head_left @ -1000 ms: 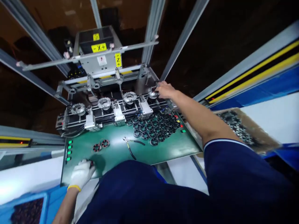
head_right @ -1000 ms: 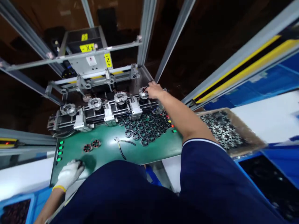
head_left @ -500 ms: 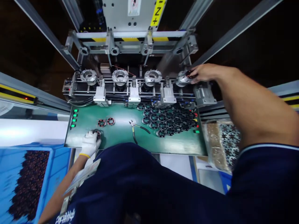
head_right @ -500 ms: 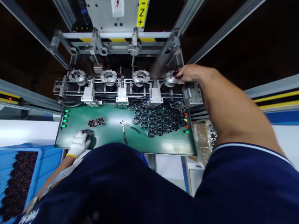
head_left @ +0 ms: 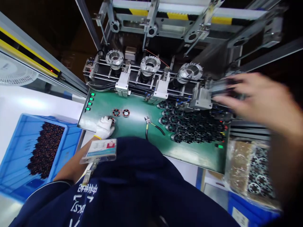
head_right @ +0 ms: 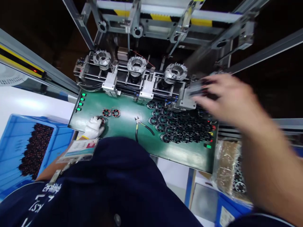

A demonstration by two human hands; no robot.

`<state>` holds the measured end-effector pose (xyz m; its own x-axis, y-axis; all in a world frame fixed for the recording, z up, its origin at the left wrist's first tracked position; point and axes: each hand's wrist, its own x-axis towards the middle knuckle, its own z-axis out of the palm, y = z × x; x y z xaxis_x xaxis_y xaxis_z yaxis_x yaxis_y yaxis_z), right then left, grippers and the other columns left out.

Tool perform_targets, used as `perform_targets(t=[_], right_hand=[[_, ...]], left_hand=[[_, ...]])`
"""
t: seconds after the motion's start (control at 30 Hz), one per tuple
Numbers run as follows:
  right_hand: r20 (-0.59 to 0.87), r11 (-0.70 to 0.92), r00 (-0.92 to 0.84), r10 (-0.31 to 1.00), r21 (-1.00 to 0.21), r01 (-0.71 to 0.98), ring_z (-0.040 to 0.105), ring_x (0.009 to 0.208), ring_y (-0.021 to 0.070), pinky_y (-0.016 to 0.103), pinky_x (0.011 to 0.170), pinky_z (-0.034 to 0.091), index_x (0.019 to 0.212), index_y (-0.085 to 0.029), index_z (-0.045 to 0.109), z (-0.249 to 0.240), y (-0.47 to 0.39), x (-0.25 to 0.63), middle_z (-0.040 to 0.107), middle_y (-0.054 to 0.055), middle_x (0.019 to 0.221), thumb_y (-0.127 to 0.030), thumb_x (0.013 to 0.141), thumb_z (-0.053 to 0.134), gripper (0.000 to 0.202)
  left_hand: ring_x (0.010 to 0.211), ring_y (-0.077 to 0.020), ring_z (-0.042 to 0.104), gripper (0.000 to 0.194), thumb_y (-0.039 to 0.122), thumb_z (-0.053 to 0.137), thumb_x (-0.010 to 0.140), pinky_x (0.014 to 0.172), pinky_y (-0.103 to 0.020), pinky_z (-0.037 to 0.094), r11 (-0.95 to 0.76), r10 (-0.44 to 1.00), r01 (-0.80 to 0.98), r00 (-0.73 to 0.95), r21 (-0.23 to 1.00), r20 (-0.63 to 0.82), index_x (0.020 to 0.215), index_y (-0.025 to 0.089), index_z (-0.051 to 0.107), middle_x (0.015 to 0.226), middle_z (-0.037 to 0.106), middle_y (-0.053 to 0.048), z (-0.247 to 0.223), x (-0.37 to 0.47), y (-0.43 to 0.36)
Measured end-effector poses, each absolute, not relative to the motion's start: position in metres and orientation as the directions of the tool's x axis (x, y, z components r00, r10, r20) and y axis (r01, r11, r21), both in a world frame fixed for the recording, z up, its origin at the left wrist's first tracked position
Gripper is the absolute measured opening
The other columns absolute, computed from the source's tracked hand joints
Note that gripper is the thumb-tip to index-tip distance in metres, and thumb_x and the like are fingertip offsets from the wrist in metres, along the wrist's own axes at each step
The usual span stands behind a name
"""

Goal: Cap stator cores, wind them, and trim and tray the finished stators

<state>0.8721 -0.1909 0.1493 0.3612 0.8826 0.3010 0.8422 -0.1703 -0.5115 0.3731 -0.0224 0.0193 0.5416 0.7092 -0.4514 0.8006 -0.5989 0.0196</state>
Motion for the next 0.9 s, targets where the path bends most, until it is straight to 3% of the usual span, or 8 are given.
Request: perform_targets(t=[0.07, 0.13, 0.2, 0.27, 0.4, 0.5, 0.7, 0.9], right_hand=[[0.217, 0.072, 0.035, 0.975, -0.466, 0.882, 0.061, 0.133, 0.0325, 0.055, 0.115, 0.051, 0.092, -0.025, 0.078, 0.126, -0.183, 0.789, 0.063, 0.014, 0.140, -0.060, 0.098, 0.060, 0.040], [0.135, 0.163, -0.112, 0.985, -0.472, 0.866, 0.048, 0.145, 0.0390, 0.066, 0.119, 0.045, 0.091, -0.017, 0.075, 0.086, -0.168, 0.706, 0.053, 0.018, 0.152, -0.036, 0.096, 0.066, 0.022], [0.072, 0.191, -0.178, 0.981, -0.485, 0.853, 0.041, 0.151, 0.0378, 0.063, 0.117, 0.047, 0.079, -0.015, 0.071, 0.043, -0.150, 0.638, 0.051, 0.015, 0.156, -0.020, 0.094, 0.065, 0.017], [0.034, 0.174, -0.181, 0.983, -0.503, 0.847, 0.040, 0.153, 0.0340, 0.061, 0.119, 0.045, 0.081, -0.014, 0.070, 0.009, -0.134, 0.592, 0.049, 0.015, 0.158, -0.012, 0.096, 0.058, 0.020], [0.039, 0.073, -0.062, 0.997, -0.520, 0.851, 0.031, 0.158, 0.0290, 0.056, 0.124, 0.039, 0.113, -0.016, 0.072, -0.017, -0.133, 0.569, 0.042, 0.014, 0.164, -0.017, 0.099, 0.056, 0.021], [0.059, -0.076, 0.122, 0.991, -0.503, 0.861, 0.030, 0.158, 0.0308, 0.059, 0.124, 0.036, 0.129, -0.017, 0.066, -0.018, -0.160, 0.599, 0.043, 0.016, 0.162, -0.024, 0.099, 0.059, 0.032], [0.037, -0.479, 0.555, 0.831, -0.458, 0.749, 0.024, 0.157, 0.0431, 0.074, 0.119, 0.030, 0.122, -0.010, 0.068, -0.025, -0.218, 0.675, 0.036, 0.026, 0.162, -0.021, 0.095, 0.058, 0.031], [-0.033, -0.521, 0.636, 0.771, -0.607, 0.600, 0.021, 0.159, 0.0412, 0.072, 0.126, 0.017, 0.098, -0.010, 0.075, -0.026, -0.219, 0.682, 0.038, 0.023, 0.163, -0.018, 0.090, 0.062, 0.017]], left_hand=[[0.121, -0.0383, 0.058, 0.039, 0.037, 0.054, 0.093, 0.098, -0.049, 0.048, -0.623, 0.689, 0.781, 0.577, 0.050, -0.439, 0.121, 0.014, 0.070, 0.137, 0.059, -0.022, 0.020, 0.378, -0.019], [0.121, -0.0366, 0.059, 0.037, 0.038, 0.056, 0.094, 0.099, -0.047, 0.048, -0.650, 0.663, 0.755, 0.618, 0.084, -0.422, 0.119, 0.017, 0.072, 0.135, 0.062, -0.019, 0.022, 0.381, -0.017], [0.121, -0.0355, 0.059, 0.037, 0.045, 0.059, 0.093, 0.101, -0.047, 0.048, -0.664, 0.657, 0.741, 0.645, 0.107, -0.391, 0.116, 0.020, 0.074, 0.137, 0.063, -0.016, 0.025, 0.380, -0.018], [0.127, -0.0367, 0.056, 0.044, 0.054, 0.060, 0.093, 0.106, -0.049, 0.046, -0.654, 0.685, 0.749, 0.645, 0.104, -0.338, 0.118, 0.019, 0.073, 0.144, 0.059, -0.016, 0.031, 0.375, -0.021], [0.146, -0.0404, 0.036, 0.063, 0.061, 0.055, 0.096, 0.117, -0.053, 0.036, -0.640, 0.738, 0.760, 0.648, 0.110, -0.188, 0.139, 0.015, 0.061, 0.158, 0.044, -0.020, 0.042, 0.368, -0.025], [0.148, -0.0438, 0.030, 0.070, 0.066, 0.060, 0.092, 0.118, -0.056, 0.032, -0.715, 0.679, 0.685, 0.728, 0.141, -0.092, 0.145, 0.020, 0.057, 0.160, 0.040, -0.018, 0.043, 0.383, -0.021], [0.145, -0.0488, 0.034, 0.072, 0.066, 0.068, 0.084, 0.119, -0.061, 0.027, -0.823, 0.527, 0.542, 0.840, 0.167, -0.131, 0.138, 0.020, 0.062, 0.160, 0.040, -0.021, 0.029, 0.436, -0.015], [0.143, -0.0464, 0.036, 0.069, 0.059, 0.068, 0.085, 0.121, -0.059, 0.026, -0.838, 0.512, 0.525, 0.850, 0.148, -0.122, 0.137, 0.014, 0.063, 0.154, 0.045, -0.023, 0.016, 0.431, -0.019]])
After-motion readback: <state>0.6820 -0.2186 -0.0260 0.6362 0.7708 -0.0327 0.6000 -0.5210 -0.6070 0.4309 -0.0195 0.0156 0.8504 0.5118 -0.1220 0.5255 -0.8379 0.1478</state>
